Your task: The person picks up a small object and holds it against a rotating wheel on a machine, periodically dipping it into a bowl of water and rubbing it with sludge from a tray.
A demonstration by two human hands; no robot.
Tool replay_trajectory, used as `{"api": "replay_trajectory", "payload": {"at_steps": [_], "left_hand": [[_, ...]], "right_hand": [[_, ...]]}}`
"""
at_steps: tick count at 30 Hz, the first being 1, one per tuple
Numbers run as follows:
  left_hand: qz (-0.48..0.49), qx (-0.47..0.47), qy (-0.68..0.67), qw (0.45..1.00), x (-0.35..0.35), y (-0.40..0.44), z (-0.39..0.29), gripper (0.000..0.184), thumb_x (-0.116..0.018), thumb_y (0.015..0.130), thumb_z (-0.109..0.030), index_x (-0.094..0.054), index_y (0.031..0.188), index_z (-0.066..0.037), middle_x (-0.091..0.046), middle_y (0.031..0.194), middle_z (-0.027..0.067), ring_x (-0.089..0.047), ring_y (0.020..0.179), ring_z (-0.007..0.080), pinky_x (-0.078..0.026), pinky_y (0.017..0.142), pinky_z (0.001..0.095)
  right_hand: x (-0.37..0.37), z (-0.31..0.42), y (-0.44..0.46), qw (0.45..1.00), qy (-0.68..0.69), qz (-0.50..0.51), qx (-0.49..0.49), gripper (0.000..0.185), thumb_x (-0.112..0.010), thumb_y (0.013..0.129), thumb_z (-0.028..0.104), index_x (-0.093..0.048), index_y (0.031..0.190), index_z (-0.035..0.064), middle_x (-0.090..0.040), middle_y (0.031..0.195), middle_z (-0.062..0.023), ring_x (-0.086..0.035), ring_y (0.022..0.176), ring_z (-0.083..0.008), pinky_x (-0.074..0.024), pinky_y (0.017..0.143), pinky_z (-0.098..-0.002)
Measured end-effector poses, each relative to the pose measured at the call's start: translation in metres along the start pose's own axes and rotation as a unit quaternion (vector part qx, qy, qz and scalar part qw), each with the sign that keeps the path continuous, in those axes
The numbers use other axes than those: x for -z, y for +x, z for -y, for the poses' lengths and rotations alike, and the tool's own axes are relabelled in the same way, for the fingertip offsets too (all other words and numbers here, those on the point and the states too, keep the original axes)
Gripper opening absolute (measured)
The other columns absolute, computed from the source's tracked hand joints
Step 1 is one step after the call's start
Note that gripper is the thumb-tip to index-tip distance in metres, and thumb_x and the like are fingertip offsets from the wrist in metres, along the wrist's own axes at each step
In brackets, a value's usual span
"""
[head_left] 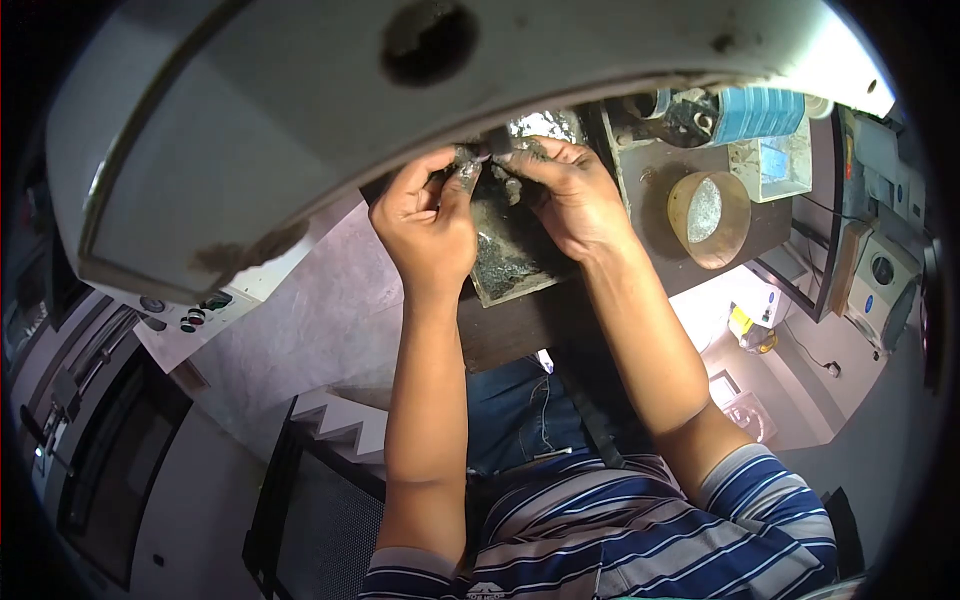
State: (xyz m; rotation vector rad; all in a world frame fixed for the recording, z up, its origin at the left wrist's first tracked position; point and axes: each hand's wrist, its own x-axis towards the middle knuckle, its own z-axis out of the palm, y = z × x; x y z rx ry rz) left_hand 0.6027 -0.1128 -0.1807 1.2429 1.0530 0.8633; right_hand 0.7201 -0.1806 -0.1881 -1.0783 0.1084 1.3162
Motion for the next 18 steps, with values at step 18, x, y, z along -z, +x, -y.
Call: {"api": "replay_trajectory", "payload": {"at_steps": [18], "left_hand": [[-0.037, -0.302, 0.187, 0.934, 0.015, -0.015, 0.004, 0.024, -0.05, 0.065, 0.021, -0.061, 0.081, 0.007, -0.066, 0.081, 0.0165, -0.066, 0.08, 0.033, -0.053, 0.077, 0.0382]], "right_hand": [[0.006, 0.0, -0.023, 0.549, -0.789, 0.053, 0.27, 0.042, -0.056, 0.076, 0.002, -0.056, 0.118, -0.0027, -0.054, 0.116, -0.0213, -0.052, 0.101, -0.0343, -0.0491, 0.086, -0.039]]}}
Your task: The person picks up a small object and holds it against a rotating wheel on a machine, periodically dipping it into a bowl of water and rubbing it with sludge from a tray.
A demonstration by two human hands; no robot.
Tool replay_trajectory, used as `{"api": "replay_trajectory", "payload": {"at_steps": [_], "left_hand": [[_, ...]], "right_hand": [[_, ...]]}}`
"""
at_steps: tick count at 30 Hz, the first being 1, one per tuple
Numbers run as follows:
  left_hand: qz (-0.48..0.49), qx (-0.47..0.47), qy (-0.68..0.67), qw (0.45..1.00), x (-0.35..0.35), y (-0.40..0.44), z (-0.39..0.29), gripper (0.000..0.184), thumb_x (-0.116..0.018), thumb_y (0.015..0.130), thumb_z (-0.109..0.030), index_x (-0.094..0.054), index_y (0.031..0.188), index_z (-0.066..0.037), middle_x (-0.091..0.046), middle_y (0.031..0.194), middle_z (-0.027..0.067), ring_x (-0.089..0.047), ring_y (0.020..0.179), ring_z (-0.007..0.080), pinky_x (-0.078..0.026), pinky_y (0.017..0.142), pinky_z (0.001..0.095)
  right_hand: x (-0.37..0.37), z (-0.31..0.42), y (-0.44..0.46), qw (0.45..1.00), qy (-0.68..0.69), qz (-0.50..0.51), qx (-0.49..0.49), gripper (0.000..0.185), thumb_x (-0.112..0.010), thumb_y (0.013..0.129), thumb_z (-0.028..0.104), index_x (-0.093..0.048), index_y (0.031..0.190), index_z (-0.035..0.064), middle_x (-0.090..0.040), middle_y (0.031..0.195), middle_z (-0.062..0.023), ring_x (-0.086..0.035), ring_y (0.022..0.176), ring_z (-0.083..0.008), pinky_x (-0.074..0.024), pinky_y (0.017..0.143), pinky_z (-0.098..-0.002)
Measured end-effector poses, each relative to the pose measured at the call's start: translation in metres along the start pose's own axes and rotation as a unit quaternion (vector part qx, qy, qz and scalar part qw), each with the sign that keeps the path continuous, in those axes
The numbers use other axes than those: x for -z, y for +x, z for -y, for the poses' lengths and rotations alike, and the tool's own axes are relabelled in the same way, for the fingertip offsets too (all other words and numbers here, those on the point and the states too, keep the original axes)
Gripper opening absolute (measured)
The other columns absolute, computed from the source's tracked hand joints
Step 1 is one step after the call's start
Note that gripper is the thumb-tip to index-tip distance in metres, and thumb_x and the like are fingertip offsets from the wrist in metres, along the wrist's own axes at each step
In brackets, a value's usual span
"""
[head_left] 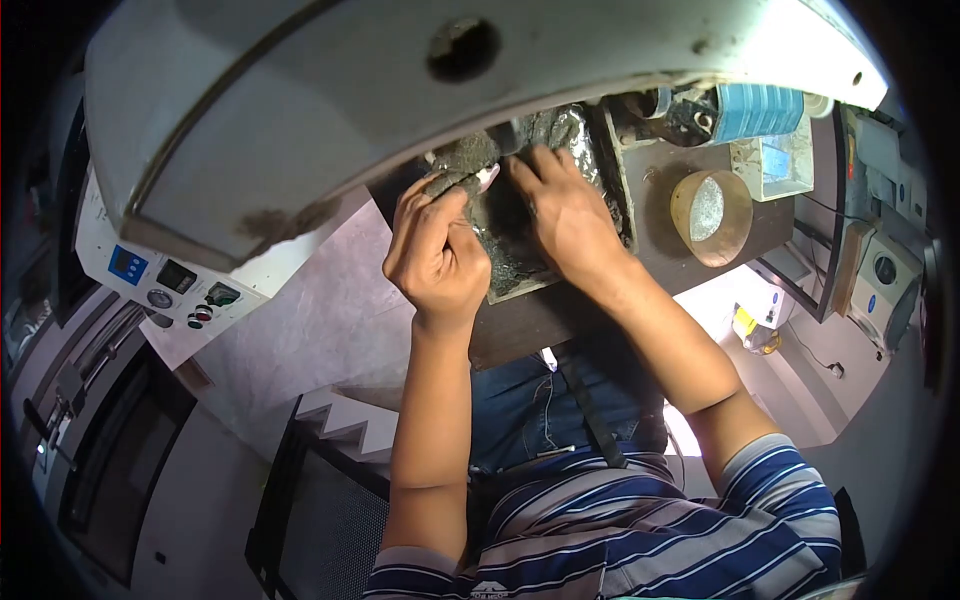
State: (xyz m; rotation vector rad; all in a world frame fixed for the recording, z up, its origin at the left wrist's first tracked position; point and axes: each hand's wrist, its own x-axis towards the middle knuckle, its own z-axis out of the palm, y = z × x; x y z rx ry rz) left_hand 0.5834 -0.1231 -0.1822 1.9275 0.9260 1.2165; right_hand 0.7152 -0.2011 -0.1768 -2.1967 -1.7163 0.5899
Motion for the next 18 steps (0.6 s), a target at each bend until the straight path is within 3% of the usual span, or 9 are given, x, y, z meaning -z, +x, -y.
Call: {"api": "replay_trajectory", "payload": {"at_steps": [1, 2, 4, 6, 10, 12, 13, 15, 18], "left_hand": [[-0.002, -0.001, -0.003, 1.0, 0.0, 0.001, 0.0, 0.024, -0.05, 0.065, 0.021, -0.061, 0.081, 0.007, -0.066, 0.081, 0.0168, -0.066, 0.08, 0.0333, -0.053, 0.077, 0.0383], [-0.002, -0.002, -0.003, 1.0, -0.001, 0.001, 0.0, 0.024, -0.05, 0.065, 0.021, -0.061, 0.081, 0.007, -0.066, 0.081, 0.0168, -0.066, 0.08, 0.0333, -0.053, 0.077, 0.0383], [0.001, -0.013, -0.006, 1.0, -0.002, 0.001, 0.002, 0.024, -0.051, 0.065, 0.022, -0.061, 0.082, 0.006, -0.066, 0.081, 0.0163, -0.067, 0.08, 0.0325, -0.054, 0.076, 0.0378], [0.007, -0.011, -0.009, 1.0, -0.003, 0.001, 0.004, 0.024, -0.052, 0.066, 0.021, -0.062, 0.082, 0.006, -0.067, 0.081, 0.0161, -0.067, 0.08, 0.0325, -0.054, 0.077, 0.0377], [0.036, 0.0, -0.018, 0.999, -0.006, -0.001, 0.006, 0.022, -0.055, 0.068, 0.02, -0.062, 0.083, 0.005, -0.067, 0.082, 0.0152, -0.067, 0.079, 0.0313, -0.053, 0.077, 0.0363], [0.027, 0.048, -0.05, 0.997, -0.011, -0.006, 0.005, 0.021, -0.055, 0.069, 0.019, -0.062, 0.083, 0.005, -0.067, 0.082, 0.0148, -0.067, 0.079, 0.0289, -0.053, 0.076, 0.0342], [0.017, 0.094, -0.082, 0.992, -0.013, -0.007, 0.004, 0.02, -0.056, 0.071, 0.019, -0.062, 0.084, 0.005, -0.067, 0.082, 0.0143, -0.067, 0.078, 0.0266, -0.053, 0.075, 0.032], [-0.001, 0.13, -0.109, 0.985, -0.015, -0.008, 0.002, 0.019, -0.056, 0.072, 0.019, -0.062, 0.084, 0.006, -0.067, 0.083, 0.0137, -0.066, 0.078, 0.0233, -0.052, 0.074, 0.0295], [-0.008, 0.187, -0.144, 0.972, -0.011, -0.007, 0.004, 0.021, -0.054, 0.074, 0.019, -0.063, 0.088, 0.007, -0.067, 0.086, 0.0123, -0.065, 0.08, 0.0154, -0.051, 0.072, 0.0239]], "right_hand": [[0.001, 0.003, -0.005, 0.999, -0.014, -0.033, 0.014, 0.036, -0.058, 0.071, -0.003, -0.062, 0.106, -0.0028, -0.06, 0.107, -0.0171, -0.058, 0.096, -0.0327, -0.0517, 0.081, -0.0369], [0.004, 0.002, -0.008, 0.999, -0.015, -0.034, 0.014, 0.036, -0.058, 0.071, -0.003, -0.062, 0.106, -0.0028, -0.06, 0.107, -0.0171, -0.058, 0.096, -0.0327, -0.0517, 0.081, -0.0369], [0.015, -0.006, -0.014, 0.985, 0.148, 0.07, -0.053, 0.036, -0.061, 0.065, -0.006, -0.065, 0.101, -0.0031, -0.064, 0.097, -0.0174, -0.063, 0.088, -0.0329, -0.053, 0.078, -0.0384], [0.036, -0.007, -0.012, 0.977, 0.202, 0.054, -0.048, 0.036, -0.064, 0.061, -0.006, -0.066, 0.096, -0.0032, -0.066, 0.09, -0.0183, -0.066, 0.083, -0.0315, -0.0535, 0.078, -0.0359], [0.032, -0.004, -0.02, 0.907, 0.342, -0.23, 0.087, 0.042, -0.068, 0.065, 0.005, -0.061, 0.104, -0.0068, -0.068, 0.1, -0.0182, -0.067, 0.09, -0.0337, -0.0511, 0.086, -0.0371], [0.026, -0.002, -0.016, 0.929, 0.263, -0.234, 0.117, 0.043, -0.069, 0.067, 0.007, -0.06, 0.107, -0.0081, -0.068, 0.099, -0.0189, -0.067, 0.089, -0.0349, -0.051, 0.086, -0.0377], [0.023, 0.002, -0.011, 0.929, 0.265, -0.238, 0.097, 0.044, -0.068, 0.069, 0.004, -0.06, 0.11, -0.0073, -0.067, 0.098, -0.02, -0.066, 0.088, -0.035, -0.051, 0.085, -0.0378], [0.014, 0.005, 0.0, 0.917, 0.34, -0.205, -0.049, 0.035, -0.065, 0.077, 0.002, -0.063, 0.111, -0.0034, -0.068, 0.099, -0.0182, -0.066, 0.091, -0.0275, -0.0492, 0.086, -0.0332], [0.003, 0.003, 0.011, 0.809, 0.533, -0.105, -0.227, 0.02, -0.064, 0.086, 0.004, -0.068, 0.105, -0.002, -0.07, 0.098, -0.0063, -0.06, 0.09, -0.0097, -0.0469, 0.083, -0.0246]]}}
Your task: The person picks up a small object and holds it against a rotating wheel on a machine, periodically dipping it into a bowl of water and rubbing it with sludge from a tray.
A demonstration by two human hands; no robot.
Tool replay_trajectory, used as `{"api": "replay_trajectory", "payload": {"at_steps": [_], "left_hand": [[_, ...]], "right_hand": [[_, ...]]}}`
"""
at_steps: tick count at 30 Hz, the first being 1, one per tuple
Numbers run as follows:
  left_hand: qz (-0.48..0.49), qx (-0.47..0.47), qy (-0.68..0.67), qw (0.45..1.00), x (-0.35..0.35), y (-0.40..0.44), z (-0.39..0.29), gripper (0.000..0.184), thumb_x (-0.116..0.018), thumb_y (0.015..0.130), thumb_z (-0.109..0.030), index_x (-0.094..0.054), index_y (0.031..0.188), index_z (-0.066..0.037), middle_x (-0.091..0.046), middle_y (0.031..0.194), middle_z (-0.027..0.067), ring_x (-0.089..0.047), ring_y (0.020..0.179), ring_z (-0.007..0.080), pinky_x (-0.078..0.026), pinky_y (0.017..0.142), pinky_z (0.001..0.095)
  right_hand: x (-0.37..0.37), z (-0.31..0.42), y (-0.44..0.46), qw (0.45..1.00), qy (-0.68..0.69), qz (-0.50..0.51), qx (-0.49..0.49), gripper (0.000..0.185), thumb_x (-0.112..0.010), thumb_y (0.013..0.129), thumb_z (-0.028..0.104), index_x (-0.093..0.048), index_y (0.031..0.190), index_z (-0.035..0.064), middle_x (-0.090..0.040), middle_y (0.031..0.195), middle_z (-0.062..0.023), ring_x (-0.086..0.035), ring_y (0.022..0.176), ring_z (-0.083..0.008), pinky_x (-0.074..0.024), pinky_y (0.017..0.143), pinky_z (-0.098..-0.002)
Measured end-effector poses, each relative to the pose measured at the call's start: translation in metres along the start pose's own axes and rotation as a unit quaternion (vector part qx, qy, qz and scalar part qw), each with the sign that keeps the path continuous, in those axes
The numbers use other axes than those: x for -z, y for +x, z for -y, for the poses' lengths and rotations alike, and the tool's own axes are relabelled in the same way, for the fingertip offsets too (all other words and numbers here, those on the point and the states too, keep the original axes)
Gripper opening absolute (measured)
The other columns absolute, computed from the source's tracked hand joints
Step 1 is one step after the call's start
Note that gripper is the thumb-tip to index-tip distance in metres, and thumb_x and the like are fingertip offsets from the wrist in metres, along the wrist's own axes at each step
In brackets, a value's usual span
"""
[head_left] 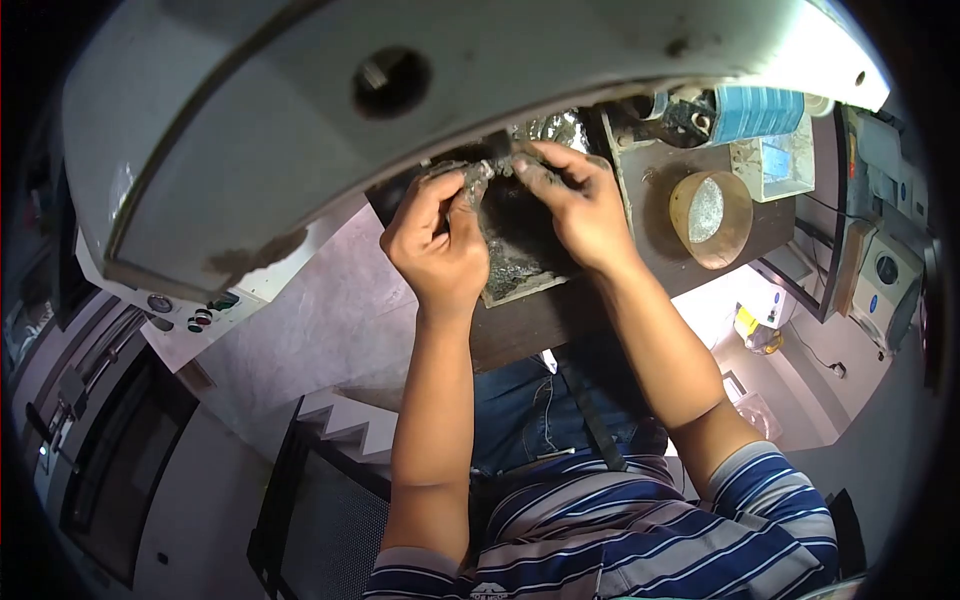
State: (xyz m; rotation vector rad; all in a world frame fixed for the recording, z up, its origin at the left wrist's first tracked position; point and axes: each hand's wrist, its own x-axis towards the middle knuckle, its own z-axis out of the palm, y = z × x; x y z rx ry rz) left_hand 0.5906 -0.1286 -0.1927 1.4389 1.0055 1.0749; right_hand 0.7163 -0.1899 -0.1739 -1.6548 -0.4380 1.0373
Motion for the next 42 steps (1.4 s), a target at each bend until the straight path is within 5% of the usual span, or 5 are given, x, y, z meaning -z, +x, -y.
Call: {"api": "replay_trajectory", "payload": {"at_steps": [5, 30, 36, 38, 42], "left_hand": [[0.017, 0.076, -0.034, 0.996, -0.006, 0.01, -0.004, 0.022, -0.05, 0.08, 0.022, -0.06, 0.098, 0.013, -0.065, 0.091, 0.0122, -0.063, 0.082, 0.0134, -0.052, 0.077, 0.024], [0.029, 0.169, 0.002, 0.985, -0.008, 0.03, -0.019, 0.021, -0.056, 0.077, 0.021, -0.062, 0.094, 0.012, -0.065, 0.086, 0.0086, -0.061, 0.075, 0.0089, -0.048, 0.066, 0.0189], [0.022, 0.063, 0.059, 0.996, 0.006, -0.007, -0.013, 0.02, -0.056, 0.076, 0.014, -0.061, 0.093, 0.008, -0.065, 0.084, 0.0173, -0.067, 0.077, 0.0242, -0.052, 0.072, 0.0319], [-0.003, -0.043, 0.118, 0.992, 0.003, -0.028, -0.019, 0.018, -0.056, 0.076, 0.013, -0.06, 0.092, 0.007, -0.064, 0.088, 0.02, -0.065, 0.083, 0.0339, -0.053, 0.075, 0.0389], [-0.021, -0.19, 0.192, 0.963, -0.005, -0.062, -0.003, 0.01, -0.053, 0.083, 0.01, -0.057, 0.092, 0.01, -0.063, 0.088, 0.0207, -0.063, 0.082, 0.0362, -0.053, 0.076, 0.041]], "right_hand": [[-0.005, -0.001, 0.013, 0.958, 0.264, 0.05, -0.098, 0.015, -0.064, 0.086, 0.001, -0.069, 0.099, -0.0036, -0.069, 0.093, -0.005, -0.06, 0.079, -0.0061, -0.0464, 0.074, -0.0203], [-0.006, 0.003, 0.022, 0.961, 0.249, 0.038, -0.113, 0.016, -0.064, 0.085, 0.002, -0.07, 0.099, -0.0046, -0.07, 0.089, -0.0042, -0.057, 0.074, -0.0053, -0.0443, 0.071, -0.0191], [0.007, -0.005, 0.01, 0.997, -0.05, 0.013, 0.057, 0.023, -0.065, 0.079, 0.003, -0.067, 0.099, -0.0062, -0.07, 0.092, -0.01, -0.064, 0.084, -0.0135, -0.0474, 0.081, -0.0245], [0.021, -0.002, 0.026, 0.919, -0.345, 0.018, 0.192, 0.052, -0.069, 0.069, 0.01, -0.056, 0.116, -0.0074, -0.058, 0.118, -0.0258, -0.057, 0.11, -0.0398, -0.0452, 0.096, -0.0395], [0.005, 0.012, 0.048, 0.836, -0.488, 0.173, 0.181, 0.058, -0.069, 0.071, 0.019, -0.051, 0.12, -0.0057, -0.046, 0.13, -0.0303, -0.042, 0.125, -0.0434, -0.037, 0.102, -0.0468]]}}
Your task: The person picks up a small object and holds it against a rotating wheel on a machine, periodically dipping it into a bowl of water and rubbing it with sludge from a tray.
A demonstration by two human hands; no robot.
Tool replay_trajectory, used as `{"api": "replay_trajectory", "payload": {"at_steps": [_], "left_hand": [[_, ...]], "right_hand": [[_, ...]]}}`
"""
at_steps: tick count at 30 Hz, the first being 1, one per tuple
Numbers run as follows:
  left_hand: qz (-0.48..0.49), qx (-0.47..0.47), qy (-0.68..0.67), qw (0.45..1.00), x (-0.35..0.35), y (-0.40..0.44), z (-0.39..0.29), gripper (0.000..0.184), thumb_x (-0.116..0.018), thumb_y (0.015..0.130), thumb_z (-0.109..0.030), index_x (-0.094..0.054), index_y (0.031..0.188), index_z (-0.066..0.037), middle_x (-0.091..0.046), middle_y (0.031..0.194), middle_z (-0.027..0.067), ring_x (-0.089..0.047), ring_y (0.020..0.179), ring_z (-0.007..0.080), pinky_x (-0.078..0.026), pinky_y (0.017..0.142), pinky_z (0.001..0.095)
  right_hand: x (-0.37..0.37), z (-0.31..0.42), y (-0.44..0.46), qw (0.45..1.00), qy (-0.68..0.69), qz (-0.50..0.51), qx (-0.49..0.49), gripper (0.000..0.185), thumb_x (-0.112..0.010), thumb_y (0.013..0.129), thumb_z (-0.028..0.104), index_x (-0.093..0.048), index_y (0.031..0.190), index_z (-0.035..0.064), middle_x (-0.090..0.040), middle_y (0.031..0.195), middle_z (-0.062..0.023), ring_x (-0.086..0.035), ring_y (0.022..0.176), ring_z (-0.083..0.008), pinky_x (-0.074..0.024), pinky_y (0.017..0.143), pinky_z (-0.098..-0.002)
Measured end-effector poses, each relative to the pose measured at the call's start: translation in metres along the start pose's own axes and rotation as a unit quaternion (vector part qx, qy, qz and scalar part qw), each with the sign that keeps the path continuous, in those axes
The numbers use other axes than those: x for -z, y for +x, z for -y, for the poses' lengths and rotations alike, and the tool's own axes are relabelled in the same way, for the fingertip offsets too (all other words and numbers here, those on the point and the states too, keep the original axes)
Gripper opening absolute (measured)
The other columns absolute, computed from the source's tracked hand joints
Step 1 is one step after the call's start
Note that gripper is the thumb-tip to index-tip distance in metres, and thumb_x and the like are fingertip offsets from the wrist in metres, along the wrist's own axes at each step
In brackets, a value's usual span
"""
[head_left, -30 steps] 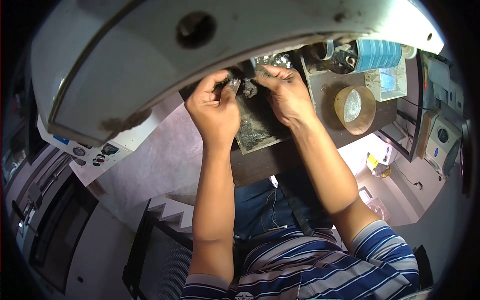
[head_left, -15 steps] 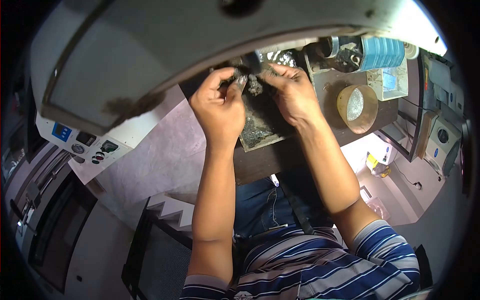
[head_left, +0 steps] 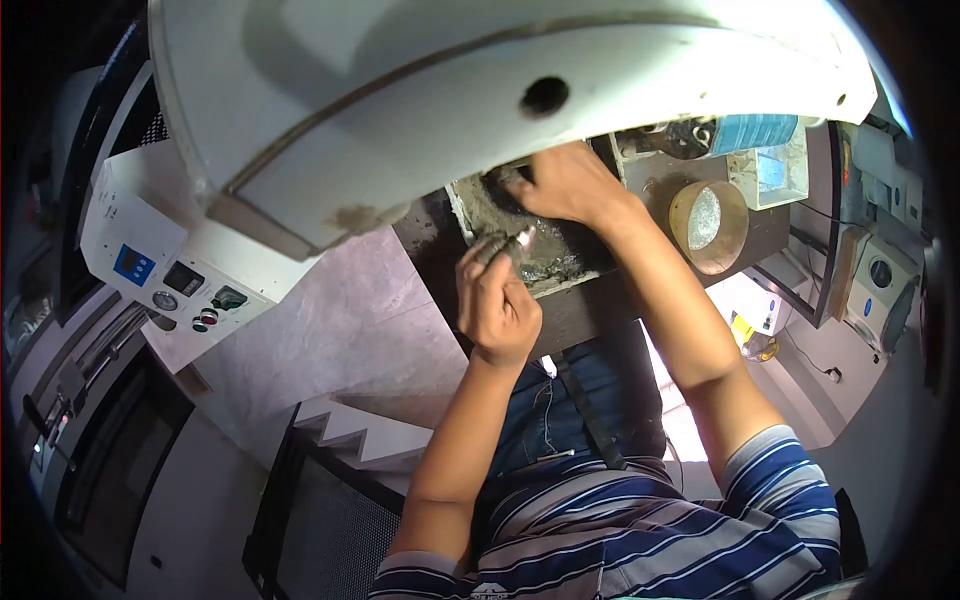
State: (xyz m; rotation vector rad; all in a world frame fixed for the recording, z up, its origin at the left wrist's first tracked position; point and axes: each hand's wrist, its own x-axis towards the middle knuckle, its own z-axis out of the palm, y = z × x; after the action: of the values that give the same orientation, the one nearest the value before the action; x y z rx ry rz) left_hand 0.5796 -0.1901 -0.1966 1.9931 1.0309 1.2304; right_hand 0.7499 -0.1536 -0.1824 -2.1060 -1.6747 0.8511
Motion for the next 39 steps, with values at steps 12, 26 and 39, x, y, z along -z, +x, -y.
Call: {"api": "replay_trajectory", "payload": {"at_steps": [12, 26, 39], "left_hand": [[-0.027, -0.11, 0.08, 0.99, 0.0, 0.005, 0.01, 0.009, -0.05, 0.083, 0.014, -0.057, 0.085, 0.01, -0.062, 0.082, 0.0191, -0.063, 0.075, 0.0349, -0.054, 0.072, 0.0423], [0.124, 0.168, -0.092, 0.974, 0.002, 0.039, 0.019, 0.023, -0.049, 0.077, 0.02, -0.06, 0.095, 0.009, -0.063, 0.09, 0.0114, -0.063, 0.086, 0.0156, -0.049, 0.079, 0.0257], [0.087, 0.3, -0.189, 0.931, -0.011, 0.079, 0.022, 0.024, -0.051, 0.08, 0.021, -0.059, 0.1, 0.011, -0.065, 0.091, 0.0098, -0.062, 0.082, 0.0112, -0.049, 0.073, 0.0213]], "right_hand": [[-0.003, 0.002, -0.052, 0.988, -0.093, 0.008, 0.124, 0.038, -0.059, 0.074, 0.007, -0.06, 0.109, -0.0065, -0.058, 0.108, -0.0151, -0.053, 0.099, -0.0321, -0.0477, 0.087, -0.0367], [0.007, 0.022, -0.058, 0.963, 0.208, -0.153, 0.07, 0.042, -0.065, 0.07, 0.005, -0.06, 0.109, -0.0096, -0.062, 0.098, -0.0265, -0.062, 0.088, -0.0416, -0.0503, 0.079, -0.0381], [-0.014, 0.011, -0.018, 0.725, 0.656, -0.107, -0.178, 0.015, -0.064, 0.085, 0.002, -0.071, 0.097, -0.0019, -0.07, 0.086, -0.0009, -0.056, 0.073, -0.0044, -0.0443, 0.068, -0.0199]]}}
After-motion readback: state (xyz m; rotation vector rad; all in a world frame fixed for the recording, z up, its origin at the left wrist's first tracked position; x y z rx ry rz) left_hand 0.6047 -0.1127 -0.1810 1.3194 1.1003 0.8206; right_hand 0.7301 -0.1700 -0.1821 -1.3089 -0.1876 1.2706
